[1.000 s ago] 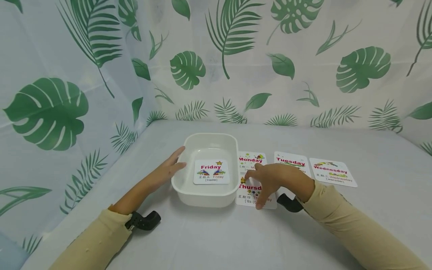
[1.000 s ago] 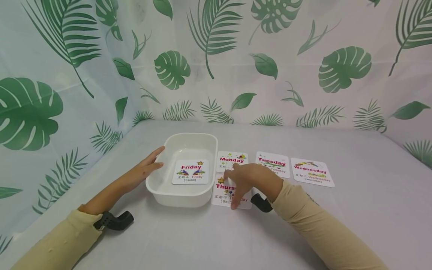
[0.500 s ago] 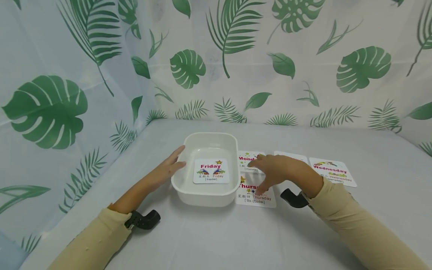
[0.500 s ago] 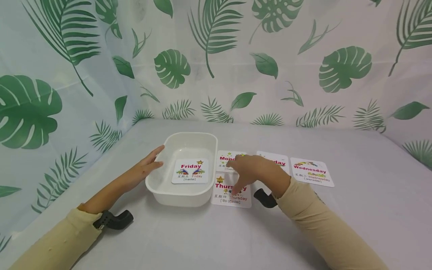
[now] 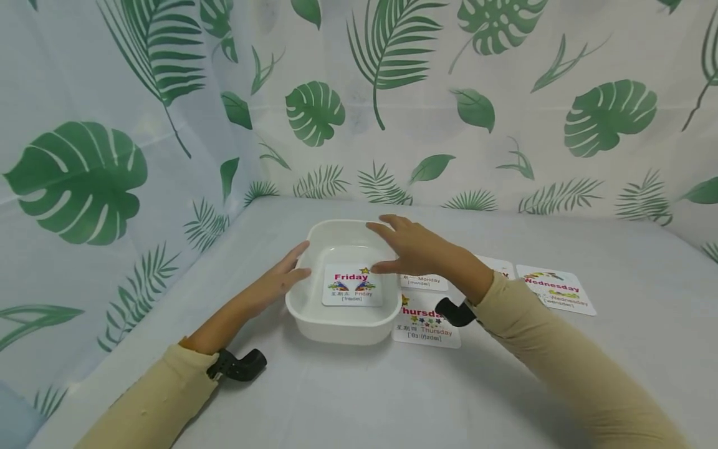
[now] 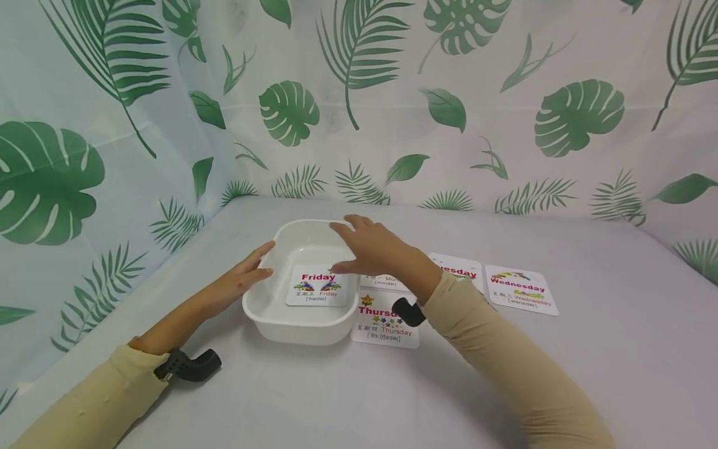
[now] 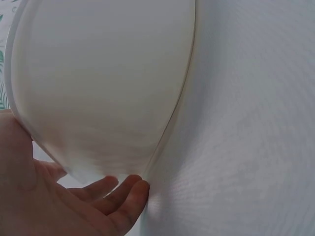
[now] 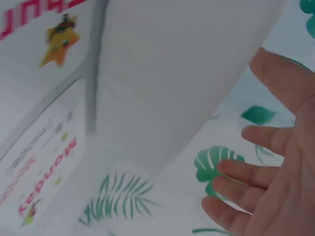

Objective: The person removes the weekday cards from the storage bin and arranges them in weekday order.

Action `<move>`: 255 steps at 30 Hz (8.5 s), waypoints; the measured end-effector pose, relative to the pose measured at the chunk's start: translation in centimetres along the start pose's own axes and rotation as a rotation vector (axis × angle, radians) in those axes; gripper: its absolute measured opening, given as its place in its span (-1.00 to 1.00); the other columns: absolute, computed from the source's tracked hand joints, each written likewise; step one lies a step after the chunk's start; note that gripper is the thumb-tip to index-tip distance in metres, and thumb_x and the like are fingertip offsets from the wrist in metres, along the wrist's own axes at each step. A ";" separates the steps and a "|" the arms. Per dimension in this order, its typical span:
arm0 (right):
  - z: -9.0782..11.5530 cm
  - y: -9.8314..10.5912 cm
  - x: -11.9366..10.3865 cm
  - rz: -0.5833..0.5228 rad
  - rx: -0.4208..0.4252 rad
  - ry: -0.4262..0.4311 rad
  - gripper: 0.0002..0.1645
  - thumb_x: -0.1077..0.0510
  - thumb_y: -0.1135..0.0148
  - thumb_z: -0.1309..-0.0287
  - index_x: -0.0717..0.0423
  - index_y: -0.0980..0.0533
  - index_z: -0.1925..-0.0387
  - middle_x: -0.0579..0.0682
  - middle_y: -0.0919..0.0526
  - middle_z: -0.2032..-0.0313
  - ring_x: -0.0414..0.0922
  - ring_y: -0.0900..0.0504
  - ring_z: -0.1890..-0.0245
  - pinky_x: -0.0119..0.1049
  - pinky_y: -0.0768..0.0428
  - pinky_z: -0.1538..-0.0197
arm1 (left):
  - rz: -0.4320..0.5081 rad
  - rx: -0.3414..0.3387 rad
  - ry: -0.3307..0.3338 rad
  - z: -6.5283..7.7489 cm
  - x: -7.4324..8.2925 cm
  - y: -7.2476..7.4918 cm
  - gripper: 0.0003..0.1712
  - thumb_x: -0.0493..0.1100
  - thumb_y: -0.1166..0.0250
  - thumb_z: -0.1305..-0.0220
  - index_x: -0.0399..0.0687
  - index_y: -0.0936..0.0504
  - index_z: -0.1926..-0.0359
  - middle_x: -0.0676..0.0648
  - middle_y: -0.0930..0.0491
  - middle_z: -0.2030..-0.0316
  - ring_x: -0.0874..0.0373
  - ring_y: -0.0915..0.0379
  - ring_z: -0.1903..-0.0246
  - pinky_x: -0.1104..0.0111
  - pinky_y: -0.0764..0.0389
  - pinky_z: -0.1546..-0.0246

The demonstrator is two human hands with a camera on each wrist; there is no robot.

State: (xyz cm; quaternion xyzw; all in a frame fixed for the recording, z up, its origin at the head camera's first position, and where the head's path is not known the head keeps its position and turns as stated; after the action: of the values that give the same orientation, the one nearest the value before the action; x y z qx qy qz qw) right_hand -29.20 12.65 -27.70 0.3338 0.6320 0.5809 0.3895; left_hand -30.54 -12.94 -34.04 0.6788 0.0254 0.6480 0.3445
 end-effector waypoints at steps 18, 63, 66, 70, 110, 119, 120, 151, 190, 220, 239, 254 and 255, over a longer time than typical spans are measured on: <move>-5.0 -3.6 -2.1 0.059 -0.440 -0.113 0.34 -0.39 -0.36 0.32 -0.16 0.15 -0.42 -0.01 -0.13 -0.37 0.08 -0.10 -0.35 0.07 -0.09 -0.33 | -0.042 0.016 -0.009 -0.5 0.5 -0.3 -0.25 -0.03 0.11 -0.36 0.09 0.27 -0.43 -0.10 0.36 -0.44 -0.17 0.39 -0.40 -0.14 0.19 -0.30; -4.6 -3.3 -2.7 0.268 -0.328 0.033 0.23 -0.57 -0.16 0.33 0.02 -0.18 -0.33 0.05 -0.34 -0.03 -0.07 -0.22 0.03 -0.14 -0.16 -0.03 | -0.017 -0.013 -0.025 -0.2 0.0 0.0 -0.25 -0.03 0.12 -0.37 0.07 0.30 -0.43 -0.09 0.41 -0.44 -0.17 0.47 -0.40 -0.13 0.22 -0.32; -4.5 -3.1 -2.5 0.232 -0.287 0.063 0.18 -0.52 -0.17 0.26 0.04 -0.17 -0.33 0.04 -0.34 -0.05 -0.08 -0.23 0.01 -0.13 -0.18 -0.05 | -0.021 -0.011 -0.018 -0.2 0.0 0.0 -0.25 -0.03 0.12 -0.37 0.07 0.30 -0.43 -0.09 0.40 -0.44 -0.16 0.47 -0.40 -0.12 0.22 -0.32; -4.1 -2.5 -1.8 0.159 -0.199 0.099 0.16 -0.46 -0.21 0.22 0.07 -0.15 -0.34 0.06 -0.33 -0.05 -0.07 -0.23 0.01 -0.11 -0.20 -0.07 | -0.023 -0.005 -0.010 -0.2 0.1 0.0 -0.26 -0.03 0.13 -0.37 0.08 0.30 -0.43 -0.08 0.40 -0.44 -0.16 0.47 -0.40 -0.12 0.22 -0.32; 14.2 -1.3 10.6 -0.005 -0.128 -0.064 -0.01 -0.29 -0.38 0.28 0.11 -0.37 -0.19 0.02 -0.39 -0.03 -0.13 -0.33 0.10 -0.36 -0.45 0.26 | 0.010 -0.014 -0.035 0.1 -0.1 0.2 -0.26 -0.05 0.15 -0.39 0.02 0.33 -0.43 -0.12 0.45 -0.43 -0.19 0.54 -0.39 -0.14 0.31 -0.31; 14.1 -2.0 10.6 -0.019 -0.216 -0.105 0.05 -0.25 -0.41 0.34 0.09 -0.31 -0.23 0.06 -0.33 -0.07 -0.03 -0.30 0.03 -0.25 -0.43 0.21 | 0.008 -0.009 -0.046 0.2 -0.3 -0.1 -0.25 -0.04 0.14 -0.38 0.01 0.32 -0.43 -0.11 0.44 -0.43 -0.18 0.54 -0.39 -0.15 0.30 -0.31; 14.1 -2.1 10.6 -0.024 -0.227 -0.112 0.06 -0.25 -0.41 0.35 0.09 -0.30 -0.24 0.06 -0.32 -0.08 -0.02 -0.30 0.03 -0.24 -0.43 0.21 | 0.005 -0.009 -0.047 0.2 -0.3 -0.1 -0.25 -0.04 0.14 -0.38 0.01 0.32 -0.43 -0.11 0.44 -0.43 -0.18 0.54 -0.39 -0.15 0.30 -0.31; 14.0 -3.4 10.7 0.016 -0.332 -0.209 0.22 -0.36 -0.42 0.48 0.08 -0.24 -0.28 0.21 -0.27 -0.23 0.31 -0.27 -0.15 0.11 -0.47 0.08 | -0.016 -0.001 -0.053 0.1 -0.3 -0.1 -0.27 -0.08 0.15 -0.38 0.00 0.30 -0.43 -0.13 0.41 -0.43 -0.20 0.51 -0.39 -0.18 0.28 -0.30; 12.3 -1.1 8.3 0.016 -0.226 -0.178 0.14 -0.37 -0.35 0.34 0.04 -0.22 -0.30 0.26 -0.11 -0.33 0.34 -0.13 -0.26 0.28 -0.28 -0.10 | -0.023 -0.003 -0.037 0.0 0.5 0.1 -0.27 -0.06 0.15 -0.39 0.00 0.31 -0.43 -0.14 0.42 -0.43 -0.19 0.52 -0.39 -0.17 0.28 -0.30; -5.0 -3.7 -2.9 0.120 -0.498 -0.078 0.23 -0.37 -0.37 0.32 -0.17 -0.01 -0.38 0.02 -0.22 -0.20 -0.08 -0.32 -0.07 -0.09 -0.35 -0.18 | -0.056 0.011 -0.014 0.3 -0.1 0.1 -0.25 0.02 0.13 -0.38 0.07 0.30 -0.43 -0.11 0.42 -0.43 -0.21 0.50 -0.39 -0.18 0.23 -0.29; -4.4 -3.7 -3.3 0.168 -0.318 0.059 0.31 -0.36 -0.43 0.45 -0.17 -0.02 -0.38 -0.01 -0.23 -0.07 -0.09 -0.28 0.04 -0.22 -0.40 -0.03 | -0.057 0.016 -0.019 0.2 0.0 -0.1 -0.27 -0.03 0.14 -0.38 0.05 0.29 -0.43 -0.11 0.40 -0.44 -0.20 0.49 -0.39 -0.19 0.24 -0.28; -4.2 -4.4 -3.8 0.334 -0.377 -0.001 0.19 -0.66 -0.07 0.38 -0.08 -0.28 -0.27 0.03 -0.33 -0.15 -0.03 -0.25 -0.11 -0.07 -0.14 -0.24 | -0.057 0.018 -0.021 0.3 -0.1 -0.1 -0.26 -0.02 0.14 -0.38 0.05 0.29 -0.43 -0.12 0.40 -0.43 -0.21 0.48 -0.39 -0.18 0.24 -0.28; -4.2 -4.5 -3.9 0.338 -0.383 -0.011 0.20 -0.67 -0.07 0.40 -0.08 -0.30 -0.26 0.03 -0.34 -0.15 -0.02 -0.25 -0.11 -0.07 -0.13 -0.25 | -0.060 0.017 -0.022 0.3 -0.1 -0.1 -0.26 -0.01 0.14 -0.38 0.04 0.29 -0.43 -0.13 0.40 -0.43 -0.22 0.48 -0.39 -0.18 0.25 -0.28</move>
State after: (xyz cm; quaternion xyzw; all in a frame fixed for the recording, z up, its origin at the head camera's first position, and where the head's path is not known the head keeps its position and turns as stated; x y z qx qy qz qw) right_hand -30.93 6.81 -31.70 0.3579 0.4435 0.7452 0.3463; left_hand -30.28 -13.03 -34.14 0.6877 0.0473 0.6298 0.3581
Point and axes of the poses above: each hand's wrist, its own z-axis away from the middle knuckle, its own y-axis out of the back of the hand, x = y × z, the point moved 1 cm from there along -z, towards the middle knuckle
